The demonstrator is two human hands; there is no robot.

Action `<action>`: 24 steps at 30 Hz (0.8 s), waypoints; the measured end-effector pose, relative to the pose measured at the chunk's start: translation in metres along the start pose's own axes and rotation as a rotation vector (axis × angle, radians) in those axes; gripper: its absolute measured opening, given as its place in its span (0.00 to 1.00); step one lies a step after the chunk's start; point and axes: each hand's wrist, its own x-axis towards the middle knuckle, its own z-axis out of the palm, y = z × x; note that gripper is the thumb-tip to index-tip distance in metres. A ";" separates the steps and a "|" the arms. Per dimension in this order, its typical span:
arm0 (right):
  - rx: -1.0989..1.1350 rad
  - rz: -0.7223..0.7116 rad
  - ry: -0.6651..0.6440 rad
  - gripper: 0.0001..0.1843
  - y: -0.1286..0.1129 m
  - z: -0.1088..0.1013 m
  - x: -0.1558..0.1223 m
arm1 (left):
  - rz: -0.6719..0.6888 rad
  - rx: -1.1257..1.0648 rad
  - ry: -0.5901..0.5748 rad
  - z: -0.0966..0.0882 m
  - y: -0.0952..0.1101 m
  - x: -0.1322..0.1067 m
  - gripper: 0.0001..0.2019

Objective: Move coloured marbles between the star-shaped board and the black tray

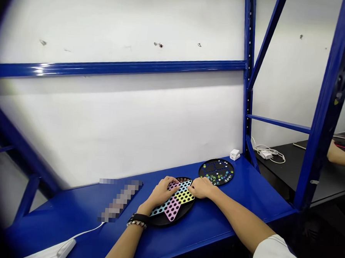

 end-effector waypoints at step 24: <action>0.042 0.090 0.235 0.15 0.019 -0.001 0.004 | -0.004 -0.015 0.006 -0.001 0.004 -0.001 0.14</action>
